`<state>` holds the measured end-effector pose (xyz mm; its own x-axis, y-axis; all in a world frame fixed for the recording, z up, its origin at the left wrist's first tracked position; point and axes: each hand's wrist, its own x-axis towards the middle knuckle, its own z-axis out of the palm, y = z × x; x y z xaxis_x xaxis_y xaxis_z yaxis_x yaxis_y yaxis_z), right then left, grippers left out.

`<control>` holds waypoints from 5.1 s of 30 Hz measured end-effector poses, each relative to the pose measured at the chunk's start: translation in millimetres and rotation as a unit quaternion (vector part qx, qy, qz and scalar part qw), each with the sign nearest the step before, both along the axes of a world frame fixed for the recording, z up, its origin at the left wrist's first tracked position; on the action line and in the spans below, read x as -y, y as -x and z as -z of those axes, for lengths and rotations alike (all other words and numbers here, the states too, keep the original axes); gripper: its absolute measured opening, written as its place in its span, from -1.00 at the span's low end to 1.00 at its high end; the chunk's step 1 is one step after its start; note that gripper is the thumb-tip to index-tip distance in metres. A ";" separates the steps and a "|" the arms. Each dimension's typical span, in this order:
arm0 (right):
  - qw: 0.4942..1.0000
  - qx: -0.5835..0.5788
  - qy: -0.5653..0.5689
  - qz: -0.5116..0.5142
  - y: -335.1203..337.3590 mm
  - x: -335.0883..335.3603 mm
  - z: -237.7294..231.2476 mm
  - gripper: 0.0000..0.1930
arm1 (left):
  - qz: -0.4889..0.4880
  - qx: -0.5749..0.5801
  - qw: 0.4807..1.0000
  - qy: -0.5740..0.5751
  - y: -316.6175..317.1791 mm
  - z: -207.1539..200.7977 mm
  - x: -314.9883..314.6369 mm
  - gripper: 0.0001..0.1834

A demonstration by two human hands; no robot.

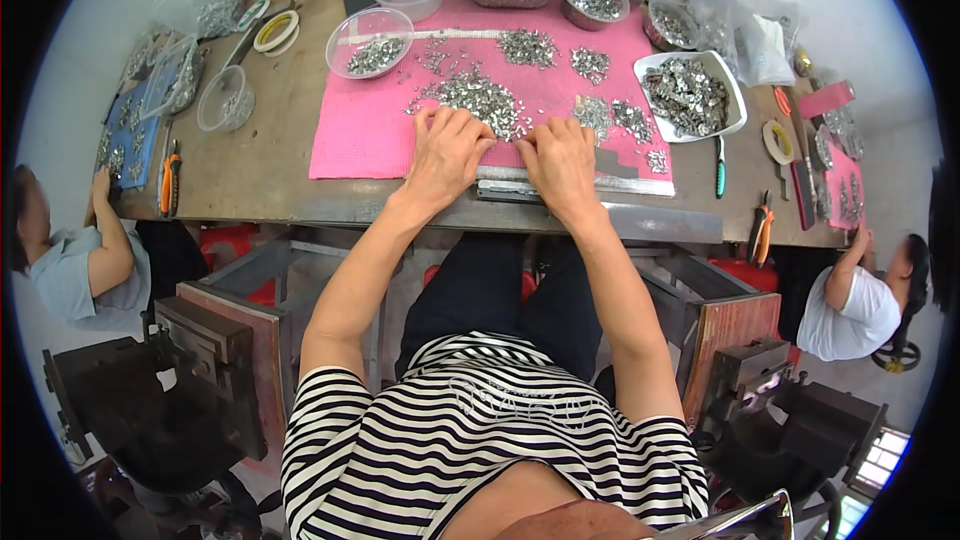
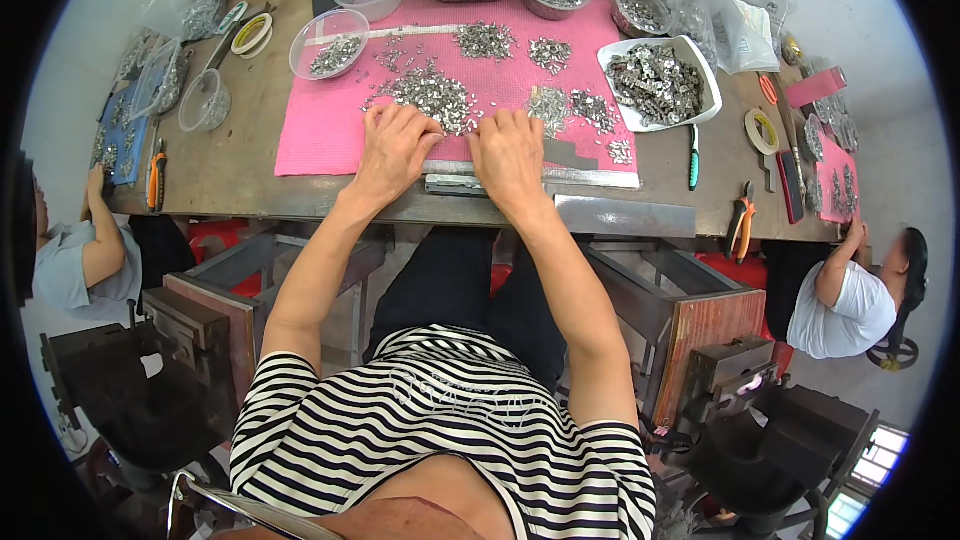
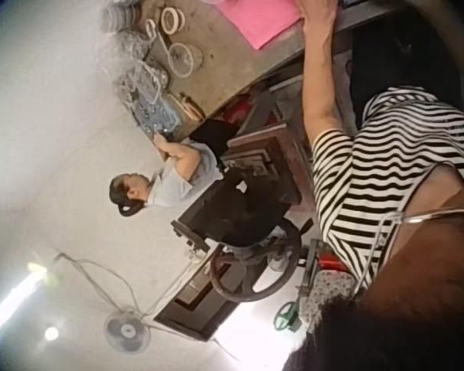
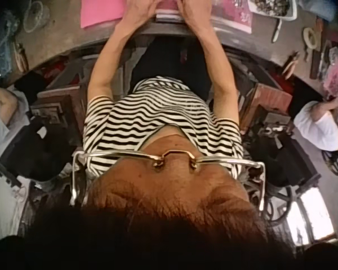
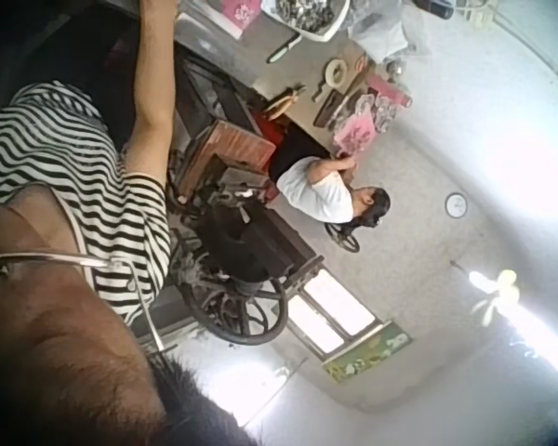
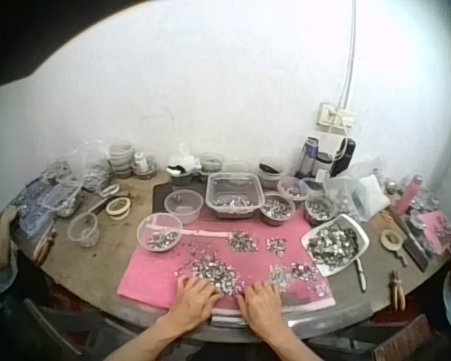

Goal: The person arranges small metal pieces into a metal holder by hand, inserts the holder into a manual press machine, and operates the machine wheel to press the pieces.

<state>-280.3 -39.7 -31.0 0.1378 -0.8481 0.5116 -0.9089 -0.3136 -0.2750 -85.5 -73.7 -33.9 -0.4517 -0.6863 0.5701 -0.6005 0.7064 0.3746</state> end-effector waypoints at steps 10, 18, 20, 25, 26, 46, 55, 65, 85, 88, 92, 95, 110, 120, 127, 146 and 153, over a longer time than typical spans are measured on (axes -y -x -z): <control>0.996 0.063 -0.049 -0.031 22.5 -1.3 -14.2 -0.92 | 0.089 -0.120 0.987 -0.065 29.5 -8.8 -45.9 -0.92; 0.977 0.168 -0.089 -0.095 40.3 -61.0 -28.2 -0.86 | 0.105 -0.125 0.983 -0.079 42.0 -0.5 -55.8 -0.89; 0.982 0.150 -0.067 -0.097 38.9 -64.5 -23.0 -0.86 | 0.103 -0.121 0.985 -0.066 43.5 0.7 -56.5 -0.89; 0.990 0.101 -0.009 -0.100 35.9 -65.5 -17.3 -0.80 | 0.090 -0.110 0.989 -0.029 47.2 1.9 -57.3 -0.87; 0.990 0.093 -0.003 -0.103 35.5 -65.4 -18.5 -0.79 | 0.090 -0.110 0.989 -0.029 48.0 1.8 -57.7 -0.87; 0.990 -0.026 0.021 -0.138 37.5 -65.4 -27.0 -0.79 | 0.012 -0.102 0.995 -0.013 21.9 -0.8 -42.4 -0.83; 0.986 -0.031 -0.015 -0.163 41.1 -60.9 -33.8 -0.84 | -0.023 -0.020 1.000 0.002 10.2 4.0 0.2 -0.90; 0.986 0.005 -0.033 -0.165 42.2 -56.1 -34.3 -0.81 | 0.003 0.016 0.999 0.033 11.7 3.0 8.3 -0.93; 0.988 0.029 -0.035 -0.148 26.0 -3.8 -29.4 -0.92 | 0.021 -0.046 0.996 -0.071 1.1 5.5 -9.6 -0.89; 0.989 0.025 -0.022 -0.142 11.5 16.0 -10.7 -0.90 | 0.015 -0.049 0.996 -0.067 3.1 7.8 -10.2 -0.89; 0.992 -0.006 -0.017 -0.127 4.7 23.1 -4.5 -0.89 | 0.000 -0.045 0.998 -0.050 3.0 9.9 -11.3 -0.88; 0.991 -0.011 -0.022 -0.131 10.9 18.7 -10.0 -0.90 | -0.025 -0.060 0.997 -0.043 4.6 9.4 -12.4 -0.88; 0.977 0.032 -0.129 -0.166 41.7 -0.5 -21.7 -0.92 | 0.102 -0.152 0.969 -0.167 37.5 -12.8 -51.0 -0.95; 0.944 0.284 -0.153 -0.070 55.7 -57.4 -28.1 -0.90 | 0.098 -0.146 0.979 -0.099 57.4 -5.5 -59.2 -0.88; 0.961 0.255 -0.069 -0.085 45.0 -71.6 -7.4 -0.86 | 0.110 -0.151 0.975 -0.117 54.0 -2.4 -57.5 -0.87; 0.991 0.128 0.007 0.036 86.9 -40.7 -5.0 -0.92 | 0.109 -0.149 0.979 -0.090 59.5 -6.0 -60.5 -0.90; 0.998 0.053 -0.011 0.019 93.3 -23.4 -1.3 -0.90 | 0.108 -0.148 0.978 -0.096 56.4 -6.9 -59.6 -0.90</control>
